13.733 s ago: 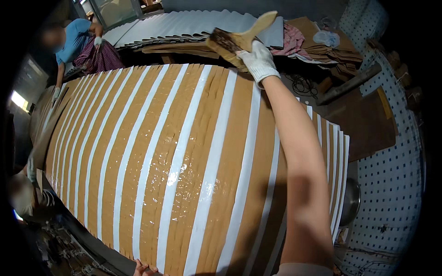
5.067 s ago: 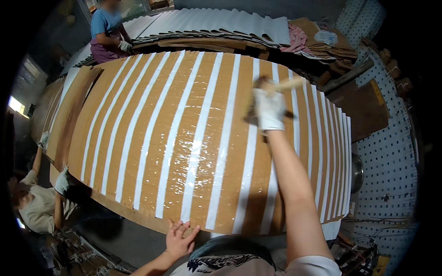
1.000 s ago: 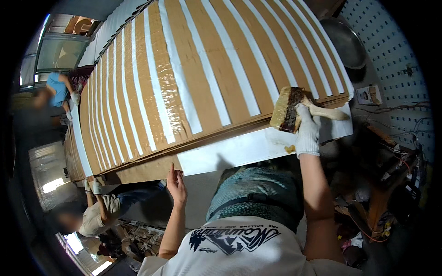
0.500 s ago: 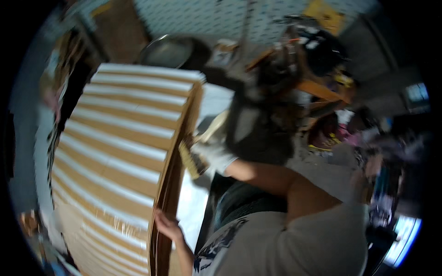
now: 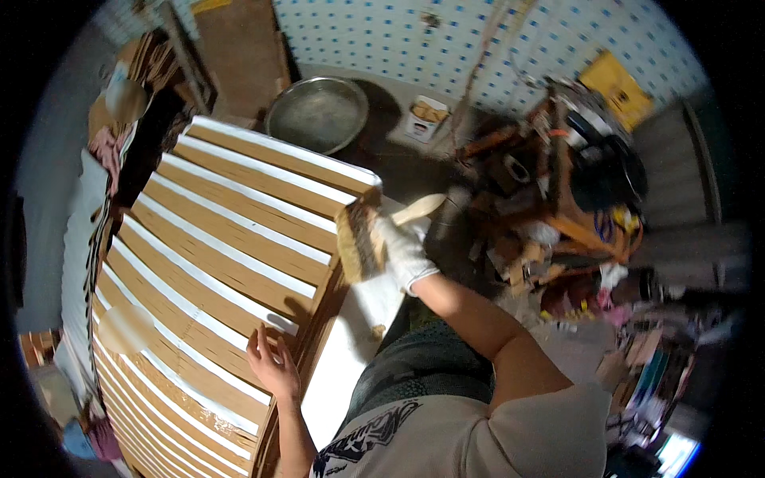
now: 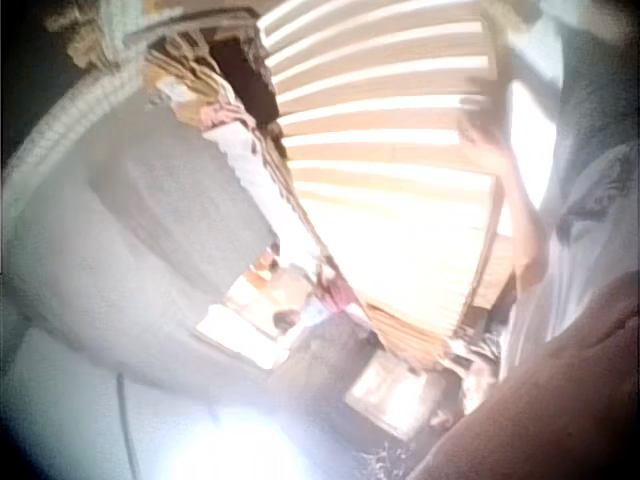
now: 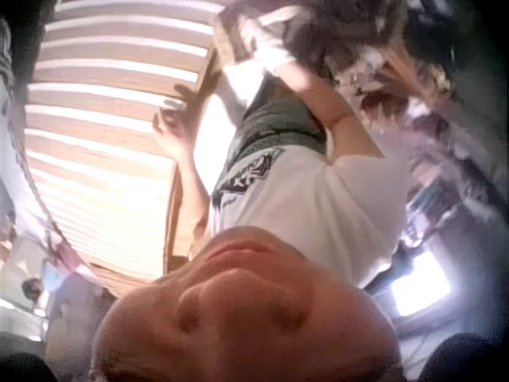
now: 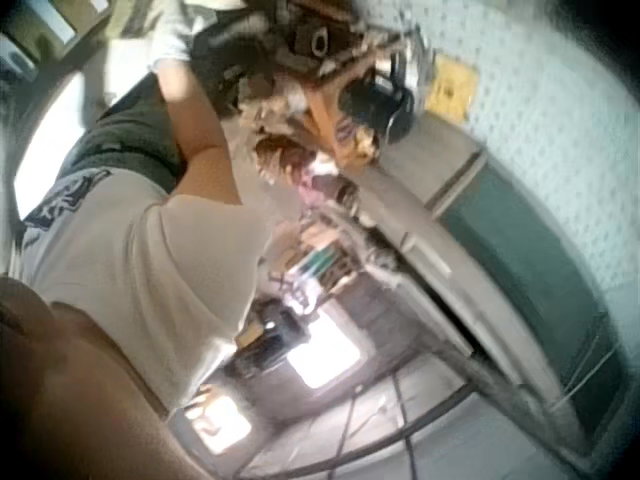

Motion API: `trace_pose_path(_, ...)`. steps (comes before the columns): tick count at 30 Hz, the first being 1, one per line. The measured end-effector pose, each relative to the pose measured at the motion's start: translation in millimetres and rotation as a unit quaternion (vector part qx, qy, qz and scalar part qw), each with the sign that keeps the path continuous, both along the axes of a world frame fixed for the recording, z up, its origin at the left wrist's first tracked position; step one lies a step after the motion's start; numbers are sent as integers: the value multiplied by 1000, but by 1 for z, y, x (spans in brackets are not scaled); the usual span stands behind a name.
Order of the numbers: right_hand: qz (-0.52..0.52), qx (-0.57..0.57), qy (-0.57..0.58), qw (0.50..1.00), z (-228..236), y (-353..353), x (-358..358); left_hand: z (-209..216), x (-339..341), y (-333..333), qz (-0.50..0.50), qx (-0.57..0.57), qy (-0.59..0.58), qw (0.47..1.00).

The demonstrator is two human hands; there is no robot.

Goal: The person repeatedly dips a brush into a metal basin and applies a clear liquid to the surface of stacked wooden boards. The boards have alternating light and dark stripes. The person works methodically across the surface, ensuring even coverage.

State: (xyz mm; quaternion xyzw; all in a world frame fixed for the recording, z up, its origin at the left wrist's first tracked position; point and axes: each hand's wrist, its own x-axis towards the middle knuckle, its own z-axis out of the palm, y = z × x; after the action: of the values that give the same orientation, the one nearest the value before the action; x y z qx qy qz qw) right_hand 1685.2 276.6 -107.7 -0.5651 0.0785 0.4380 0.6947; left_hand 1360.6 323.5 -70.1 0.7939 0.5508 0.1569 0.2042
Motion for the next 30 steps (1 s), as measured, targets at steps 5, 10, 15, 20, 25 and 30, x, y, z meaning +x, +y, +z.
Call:
trace_pose_path(5, 59, -17, -160, 985, -49, 136, 136, -38, 45, 18, 0, -1, 291, 957)
trace_pose_path(10, 287, -179, -372, 864, -89, 271, 231, -55, 50, 13, 19, -20, 375, 927)
trace_pose_path(15, 351, -156, -536, 752, -202, 363, 282, -40, 66, 29, 41, -153, 404, 901)
trace_pose_path(20, 392, -176, -564, 705, -262, 394, 288, -25, 82, 47, 37, -217, 432, 875)
trace_pose_path(25, 440, -125, -510, 729, -257, 400, 297, -13, 96, 65, 39, -285, 455, 843)
trace_pose_path(30, 302, -125, -192, 925, -259, 396, 352, -7, 100, 77, 31, -332, 463, 821)
